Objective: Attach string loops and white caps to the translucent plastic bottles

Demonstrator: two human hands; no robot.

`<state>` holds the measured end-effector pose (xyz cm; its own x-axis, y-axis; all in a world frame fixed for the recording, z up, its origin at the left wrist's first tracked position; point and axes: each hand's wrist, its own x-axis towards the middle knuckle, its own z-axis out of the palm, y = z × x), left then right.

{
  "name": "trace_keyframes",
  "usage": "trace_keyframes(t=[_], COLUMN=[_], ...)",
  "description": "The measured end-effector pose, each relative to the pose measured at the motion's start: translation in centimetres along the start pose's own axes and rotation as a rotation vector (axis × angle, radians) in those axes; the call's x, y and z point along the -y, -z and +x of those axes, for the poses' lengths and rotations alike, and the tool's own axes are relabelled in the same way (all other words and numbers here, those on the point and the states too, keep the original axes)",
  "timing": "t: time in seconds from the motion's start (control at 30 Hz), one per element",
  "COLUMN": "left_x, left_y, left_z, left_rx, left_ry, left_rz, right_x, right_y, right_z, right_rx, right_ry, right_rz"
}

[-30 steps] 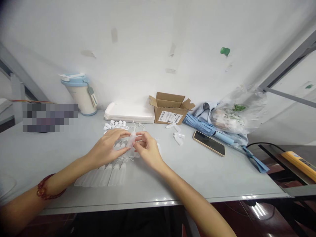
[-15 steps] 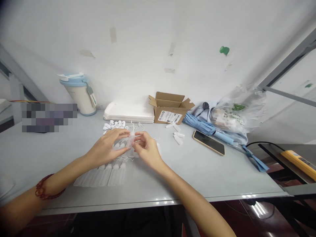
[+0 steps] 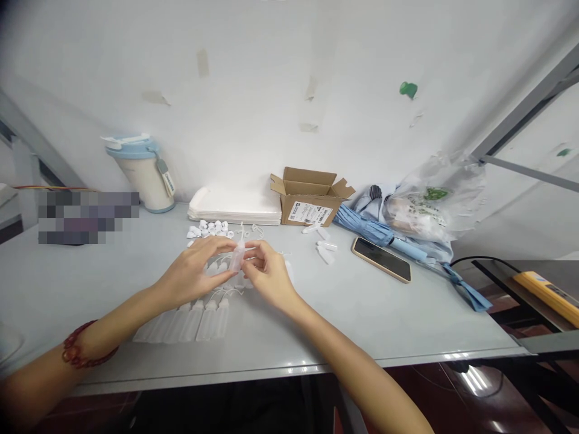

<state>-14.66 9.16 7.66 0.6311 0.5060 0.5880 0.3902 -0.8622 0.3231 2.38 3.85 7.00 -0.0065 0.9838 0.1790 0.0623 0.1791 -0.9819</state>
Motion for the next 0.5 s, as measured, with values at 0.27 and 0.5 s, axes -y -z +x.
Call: trace_keyframes(t=[0.27,0.5], left_x=[-0.1,-0.2], left_y=[0.22,0.27], left_z=[0.17,0.1], left_rx=[0.008,-0.007], left_ry=[-0.054,-0.057], left_rz=[-0.028,-0.08], right_x=[0.01,0.27], right_y=[-0.02,-0.26], right_z=[-0.2,-0.41], right_rx=[-0.011,-0.059], right_ry=[-0.02,0.079], right_rz=[-0.1,-0.279])
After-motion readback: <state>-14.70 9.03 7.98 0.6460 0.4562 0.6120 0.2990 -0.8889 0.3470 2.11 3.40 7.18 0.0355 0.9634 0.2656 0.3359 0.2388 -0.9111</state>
